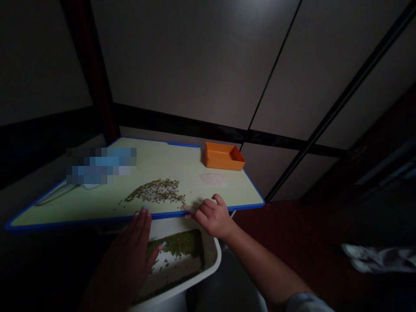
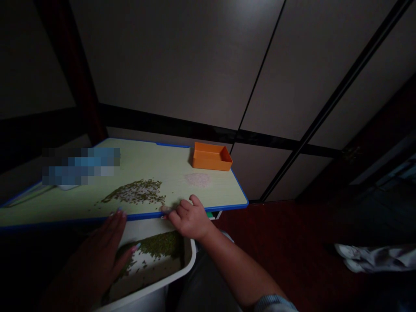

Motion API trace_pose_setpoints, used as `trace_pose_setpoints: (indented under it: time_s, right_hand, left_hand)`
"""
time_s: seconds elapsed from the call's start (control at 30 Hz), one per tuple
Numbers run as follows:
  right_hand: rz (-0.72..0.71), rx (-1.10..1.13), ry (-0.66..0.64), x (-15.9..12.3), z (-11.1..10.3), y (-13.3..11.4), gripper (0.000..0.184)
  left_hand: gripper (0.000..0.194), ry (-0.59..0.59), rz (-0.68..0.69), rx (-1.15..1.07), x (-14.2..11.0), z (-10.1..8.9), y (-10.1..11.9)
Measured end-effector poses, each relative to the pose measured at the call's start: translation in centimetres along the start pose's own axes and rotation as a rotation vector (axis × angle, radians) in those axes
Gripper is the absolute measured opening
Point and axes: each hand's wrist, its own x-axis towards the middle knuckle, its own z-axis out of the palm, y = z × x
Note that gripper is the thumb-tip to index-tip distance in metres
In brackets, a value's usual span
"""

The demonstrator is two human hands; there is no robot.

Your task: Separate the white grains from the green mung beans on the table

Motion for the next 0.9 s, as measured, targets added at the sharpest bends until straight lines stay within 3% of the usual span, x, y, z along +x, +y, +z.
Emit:
trace_pose_setpoints:
  time_s: [0.5, 0.9]
  right_hand:
    - [-0.012, -0.030, 0.001, -0.7, 0.7, 0.7, 0.033]
    - [0.022, -0.017, -0.087, -0.8, 1.2, 1.1, 0.033]
  left_hand:
    - [0.087, -0.101, -0.042, -0.083, -0.4, 0.4, -0.2]
    - [0.086, -0.057, -0.034, -0.063, -0.4, 0.3, -0.1]
